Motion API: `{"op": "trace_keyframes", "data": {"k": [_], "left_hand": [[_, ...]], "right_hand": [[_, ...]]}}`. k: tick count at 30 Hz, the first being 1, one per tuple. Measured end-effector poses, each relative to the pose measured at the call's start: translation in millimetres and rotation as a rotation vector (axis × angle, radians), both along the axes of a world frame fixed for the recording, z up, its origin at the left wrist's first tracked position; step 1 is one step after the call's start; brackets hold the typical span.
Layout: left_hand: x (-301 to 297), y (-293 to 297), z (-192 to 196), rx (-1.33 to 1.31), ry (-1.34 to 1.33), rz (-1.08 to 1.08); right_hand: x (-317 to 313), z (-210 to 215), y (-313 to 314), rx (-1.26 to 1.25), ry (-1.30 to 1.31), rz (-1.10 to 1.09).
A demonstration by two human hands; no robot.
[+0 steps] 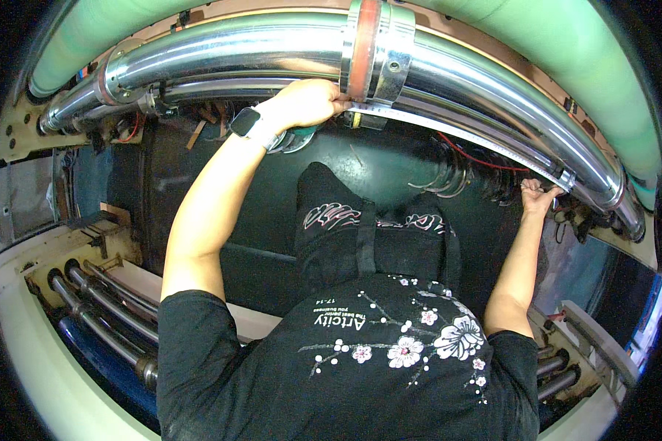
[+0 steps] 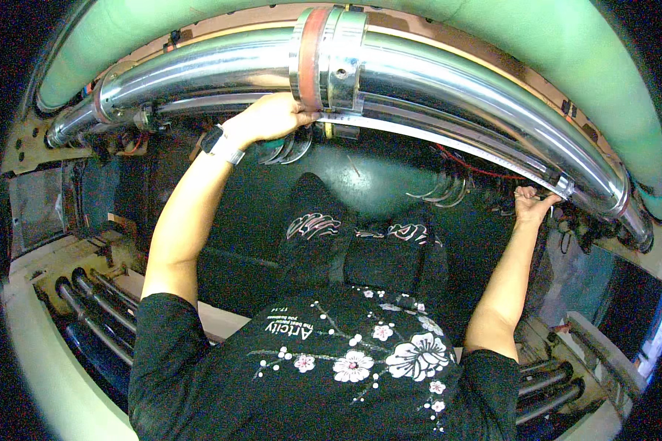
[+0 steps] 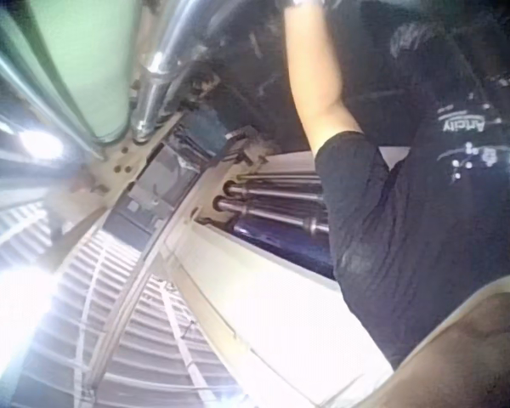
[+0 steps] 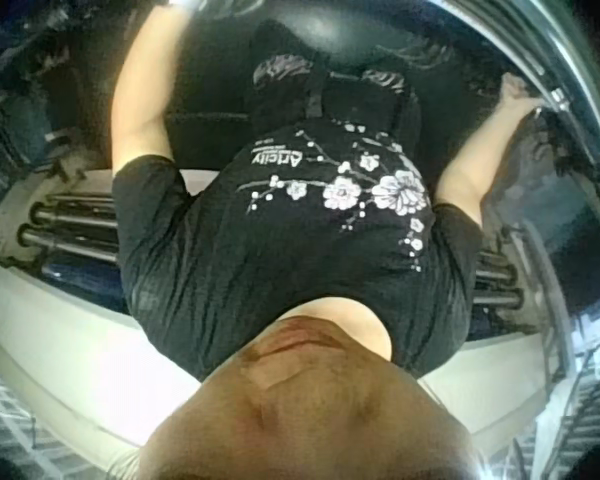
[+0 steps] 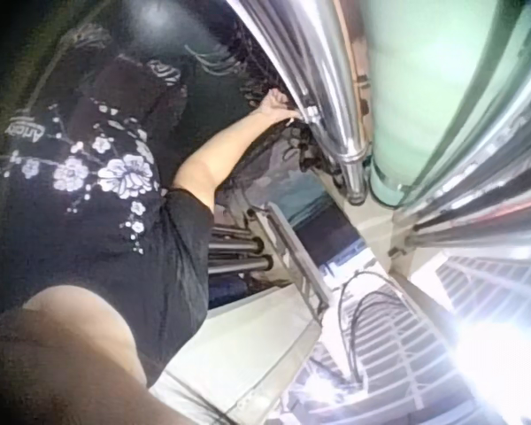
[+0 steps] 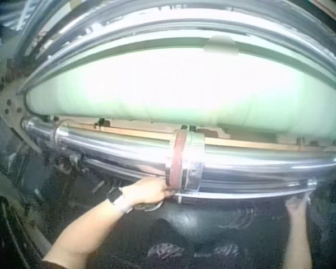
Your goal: The person uses a tape measure to measure the distance between various metal rollers and pipes on a large industrial machine. They move along the machine, taking multiple measurements at different points and angles.
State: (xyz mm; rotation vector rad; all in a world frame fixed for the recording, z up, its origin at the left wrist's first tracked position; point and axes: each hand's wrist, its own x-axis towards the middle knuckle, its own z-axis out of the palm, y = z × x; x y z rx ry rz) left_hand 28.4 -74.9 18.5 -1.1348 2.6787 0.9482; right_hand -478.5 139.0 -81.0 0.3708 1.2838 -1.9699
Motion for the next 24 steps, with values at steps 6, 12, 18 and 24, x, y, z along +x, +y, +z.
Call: {"op": "trace_keyframes", "data": {"k": [6,12,18,24], "left_hand": [[-4,-3,-1,-0.020,-0.130,-0.018],[-4,1,-5,-0.157,-0.045,-0.007],[-7,4,5,-0.097,-0.109,0.011],[-12,8,14,-0.109,-0.140,0.035]], "right_hand": [[-7,-3,2,-0.014,-0.003,-0.016],[-1,7,0,0.012,0.002,-0.030],[-2,11,-1,0.033,-0.001,0.029],[-6,13,-1,0.110,-0.004,-0.013]]}}
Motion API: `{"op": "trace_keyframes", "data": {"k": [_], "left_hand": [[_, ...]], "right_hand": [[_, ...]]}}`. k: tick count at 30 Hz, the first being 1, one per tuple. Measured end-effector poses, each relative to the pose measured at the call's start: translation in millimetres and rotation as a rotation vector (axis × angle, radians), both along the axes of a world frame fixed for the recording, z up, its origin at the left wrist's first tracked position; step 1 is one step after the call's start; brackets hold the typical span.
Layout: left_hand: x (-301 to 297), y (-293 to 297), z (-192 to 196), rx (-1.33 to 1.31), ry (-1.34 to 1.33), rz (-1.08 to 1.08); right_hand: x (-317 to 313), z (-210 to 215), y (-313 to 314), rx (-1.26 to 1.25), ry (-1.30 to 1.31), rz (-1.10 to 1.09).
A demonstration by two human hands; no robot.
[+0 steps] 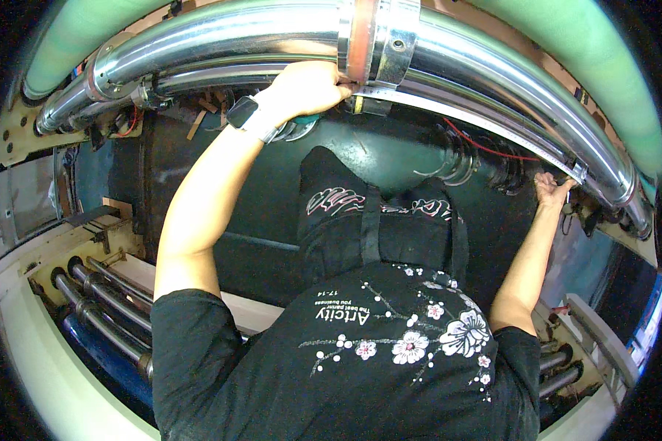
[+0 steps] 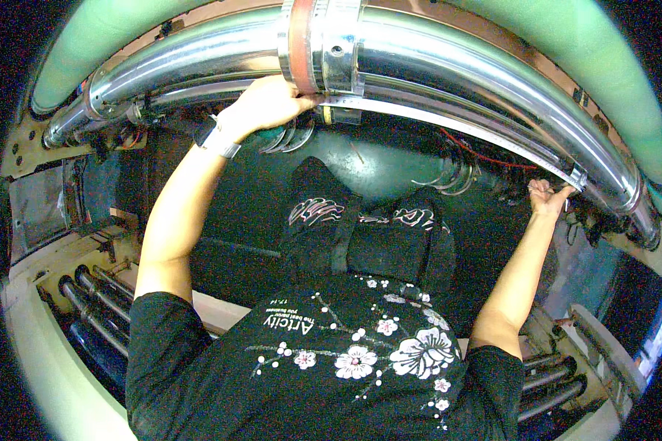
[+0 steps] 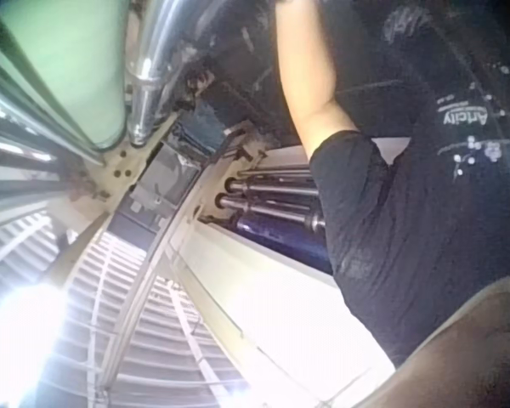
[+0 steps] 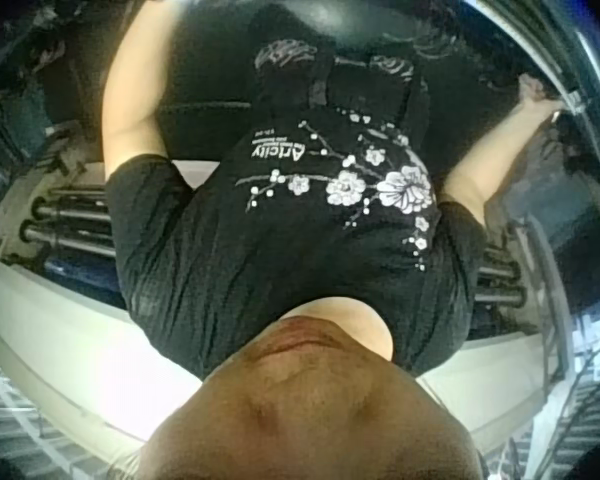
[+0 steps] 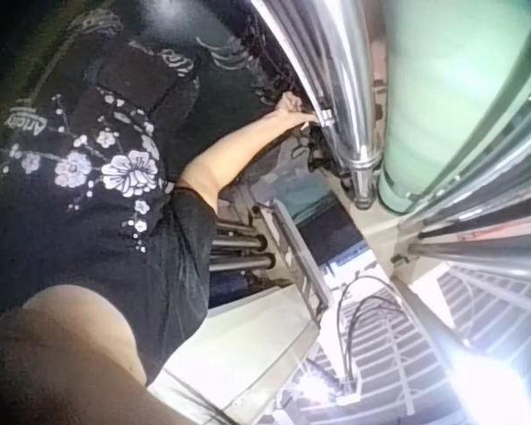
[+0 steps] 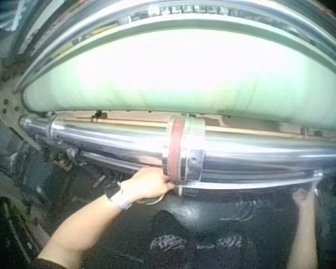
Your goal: The person uses a tape measure to measure the distance between various metal rollers and pipes on a large industrial machine. They move along the machine, taking multiple measurements at different points and angles.
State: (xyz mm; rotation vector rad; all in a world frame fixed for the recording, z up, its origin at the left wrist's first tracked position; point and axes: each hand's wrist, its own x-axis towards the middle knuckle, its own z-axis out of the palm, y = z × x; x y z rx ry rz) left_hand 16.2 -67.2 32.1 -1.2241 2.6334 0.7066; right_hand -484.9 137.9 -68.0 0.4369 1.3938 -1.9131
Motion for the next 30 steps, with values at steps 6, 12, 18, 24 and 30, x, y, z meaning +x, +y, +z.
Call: {"op": "trace_keyframes", "data": {"k": [6,12,18,24,30], "left_hand": [[-3,4,7,-0.027,0.010,-0.005],[-4,5,8,-0.016,-0.035,0.021],[-3,6,3,-0.051,-0.009,0.021],[-4,7,3,-0.066,-0.049,0.014],[-2,8,3,-0.077,-0.033,0.016]], "right_hand": [[7,9,-2,0.018,-0.007,0.009],[-3,4,2,0.036,-0.034,0.025],[-7,3,-4,0.168,-0.032,-0.059],[-9,-3,4,0.009,0.020,0.059],[1,3,-1,0.008,-0.023,-0.008]]}}
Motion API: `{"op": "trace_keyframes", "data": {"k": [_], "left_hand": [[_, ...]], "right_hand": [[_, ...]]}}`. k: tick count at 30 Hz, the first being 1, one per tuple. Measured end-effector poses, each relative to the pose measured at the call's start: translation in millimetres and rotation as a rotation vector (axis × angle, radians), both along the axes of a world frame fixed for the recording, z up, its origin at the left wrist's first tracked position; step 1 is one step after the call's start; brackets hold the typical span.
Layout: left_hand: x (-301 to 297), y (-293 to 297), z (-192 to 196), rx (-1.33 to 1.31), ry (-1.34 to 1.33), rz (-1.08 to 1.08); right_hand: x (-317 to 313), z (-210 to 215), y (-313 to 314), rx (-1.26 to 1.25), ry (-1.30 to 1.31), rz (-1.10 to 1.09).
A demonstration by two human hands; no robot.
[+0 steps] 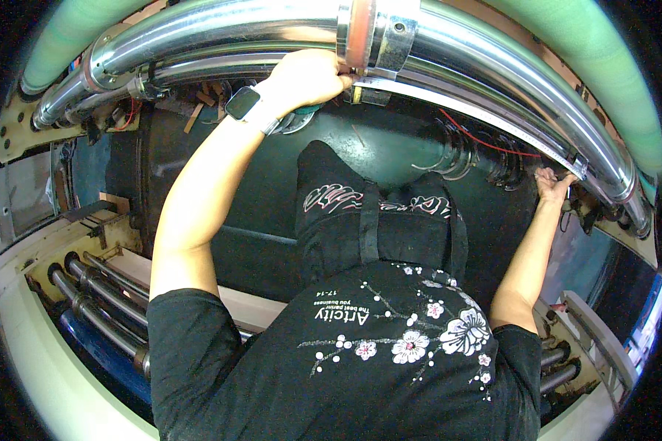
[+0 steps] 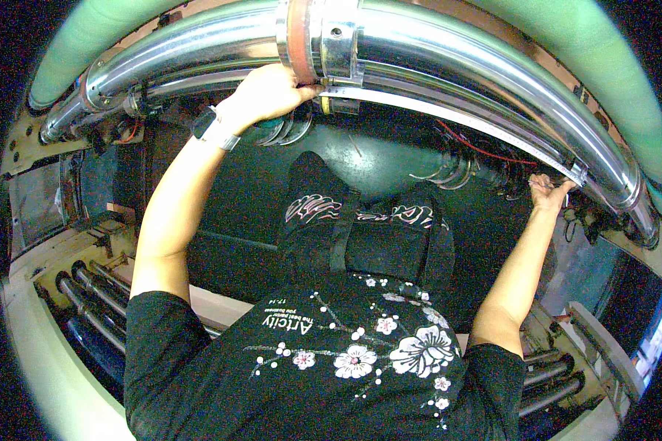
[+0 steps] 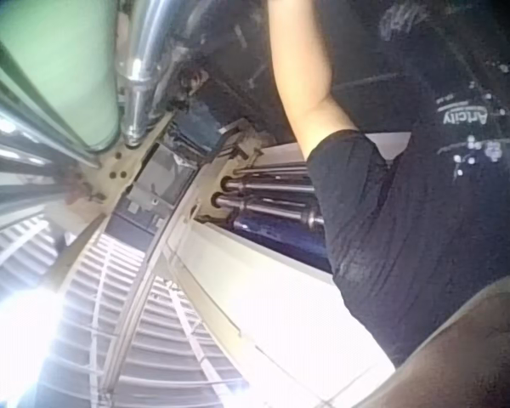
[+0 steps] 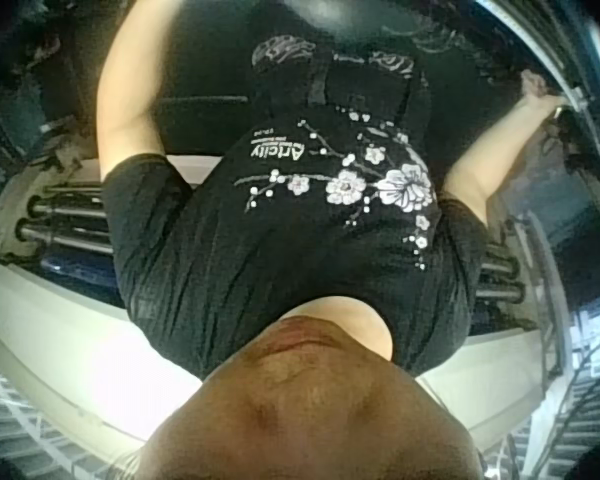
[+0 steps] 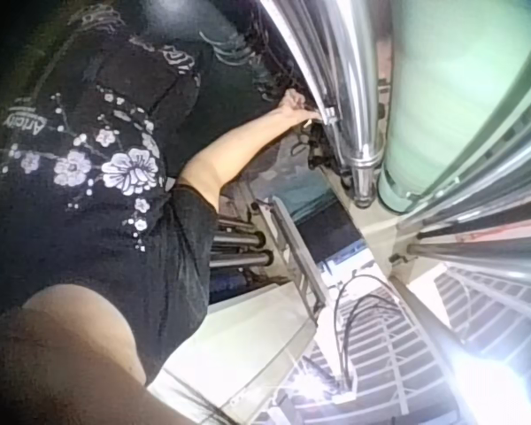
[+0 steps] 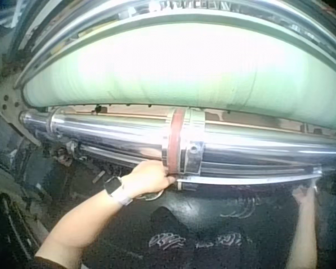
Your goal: The person uses a tape measure to measure the distance between various metal rollers and pipes on a large industrial machine. They move along the machine, taking multiple measurements at different points and angles.
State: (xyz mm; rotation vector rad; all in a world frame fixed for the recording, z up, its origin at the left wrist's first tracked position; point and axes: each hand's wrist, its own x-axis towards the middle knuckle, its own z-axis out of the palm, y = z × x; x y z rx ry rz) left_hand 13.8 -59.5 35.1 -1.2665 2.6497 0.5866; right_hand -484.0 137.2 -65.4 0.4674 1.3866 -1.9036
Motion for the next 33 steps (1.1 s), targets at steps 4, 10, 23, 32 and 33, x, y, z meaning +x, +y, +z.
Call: {"op": "trace_keyframes", "data": {"k": [4,10,23,32,33], "left_hand": [[-1,2,3,-0.009,0.003,0.001],[0,0,2,-0.002,0.032,-0.006],[1,1,2,-0.014,0.026,-0.006],[-1,2,4,-0.013,0.025,-0.012],[-1,1,2,-0.025,0.041,-0.015]], "right_hand": [[9,8,-3,0.053,0.041,0.007],[0,-1,-1,0.061,0.048,-0.005],[-5,-9,4,-0.041,0.058,0.045],[-13,-17,6,-0.048,0.056,0.017],[-13,-18,7,-0.091,0.060,0.053]]}}
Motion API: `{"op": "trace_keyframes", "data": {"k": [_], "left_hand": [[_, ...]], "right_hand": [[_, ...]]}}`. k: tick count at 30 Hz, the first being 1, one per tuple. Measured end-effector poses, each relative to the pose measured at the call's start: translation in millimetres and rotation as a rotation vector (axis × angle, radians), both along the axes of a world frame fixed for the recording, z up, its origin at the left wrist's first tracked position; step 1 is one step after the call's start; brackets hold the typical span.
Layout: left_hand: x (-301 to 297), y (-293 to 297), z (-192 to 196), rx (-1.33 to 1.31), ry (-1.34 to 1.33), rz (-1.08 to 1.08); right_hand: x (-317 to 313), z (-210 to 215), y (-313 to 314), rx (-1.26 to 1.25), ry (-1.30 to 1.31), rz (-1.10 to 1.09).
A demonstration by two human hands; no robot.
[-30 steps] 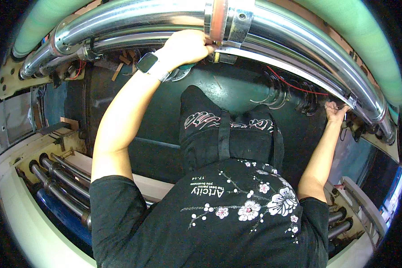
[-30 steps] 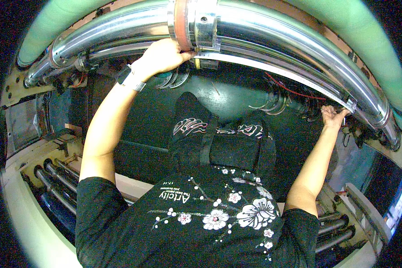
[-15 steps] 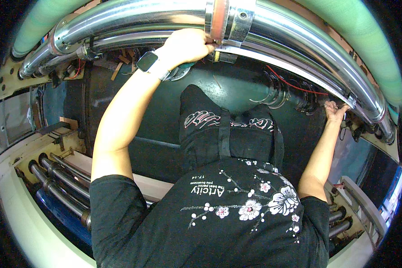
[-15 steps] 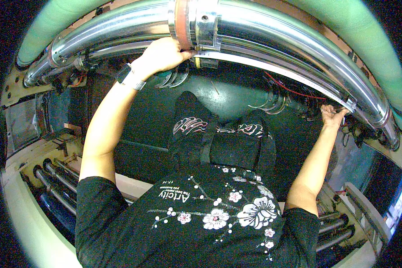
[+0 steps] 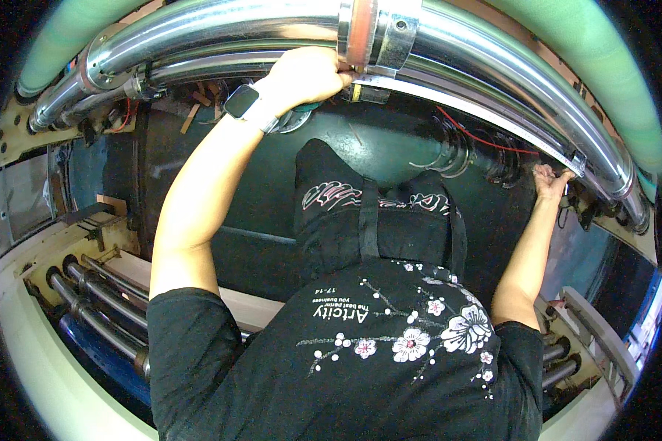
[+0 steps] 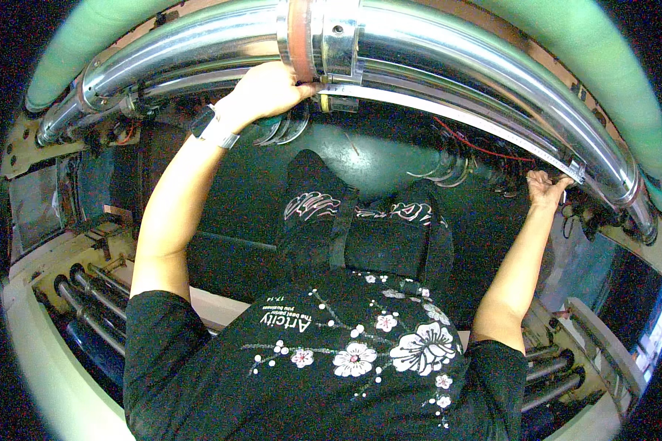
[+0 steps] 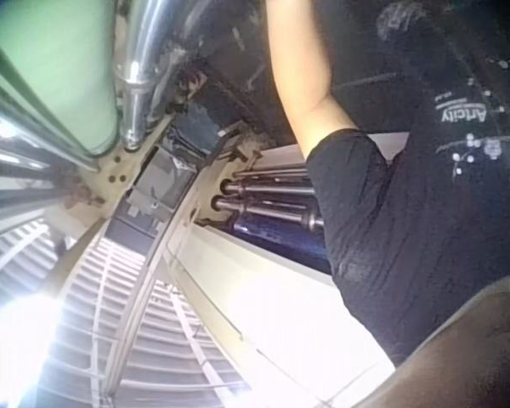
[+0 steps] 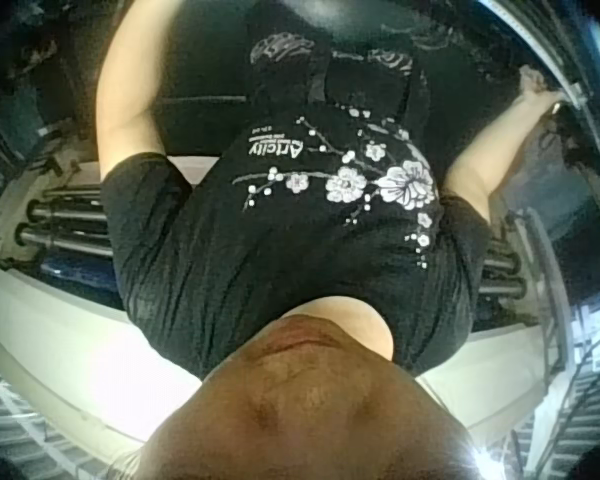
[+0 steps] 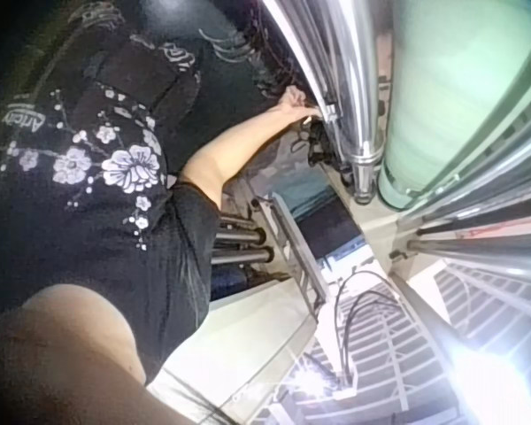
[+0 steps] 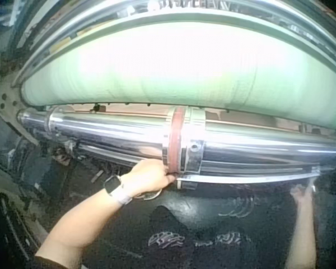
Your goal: The person uses a tape measure to measure the distance between various metal rollers and pipes on a large industrial machine. They move along the machine, taking multiple measurements at different points and angles.
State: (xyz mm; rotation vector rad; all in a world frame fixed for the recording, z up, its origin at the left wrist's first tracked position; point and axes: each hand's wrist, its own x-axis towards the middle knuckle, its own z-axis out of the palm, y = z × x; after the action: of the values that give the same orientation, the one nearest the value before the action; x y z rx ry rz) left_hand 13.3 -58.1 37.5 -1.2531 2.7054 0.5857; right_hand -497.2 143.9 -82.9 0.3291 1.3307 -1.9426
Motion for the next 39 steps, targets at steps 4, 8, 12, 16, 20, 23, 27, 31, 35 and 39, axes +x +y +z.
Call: {"op": "trace_keyframes", "data": {"k": [4,8,12,16,20,23,27,31,35,39], "left_hand": [[0,-1,-1,0.003,-0.018,-0.008],[3,-3,-8,0.019,0.016,0.004],[2,-3,-8,0.005,0.017,-0.005],[3,-4,-13,-0.004,0.040,-0.007],[3,-3,-9,0.000,0.051,-0.003],[2,-1,-1,0.012,0.005,0.008],[2,-1,0,0.022,-0.033,0.007],[6,-1,-8,-0.009,0.033,0.007],[-4,-2,3,0.000,-0.079,-0.026],[14,4,-26,-0.075,0.137,-0.062]], "right_hand": [[0,1,-1,0.051,0.016,-0.028],[18,13,-9,0.101,0.018,-0.048],[7,6,-2,0.035,0.011,-0.021],[11,8,-3,0.058,0.021,-0.037],[18,13,-5,0.061,-0.005,-0.034],[20,15,-8,0.093,-0.019,-0.067],[20,14,-9,0.106,0.003,-0.062],[15,9,-6,0.045,0.025,0.000],[-5,-4,12,0.109,-0.059,0.078],[18,14,31,0.059,0.125,0.086]]}}
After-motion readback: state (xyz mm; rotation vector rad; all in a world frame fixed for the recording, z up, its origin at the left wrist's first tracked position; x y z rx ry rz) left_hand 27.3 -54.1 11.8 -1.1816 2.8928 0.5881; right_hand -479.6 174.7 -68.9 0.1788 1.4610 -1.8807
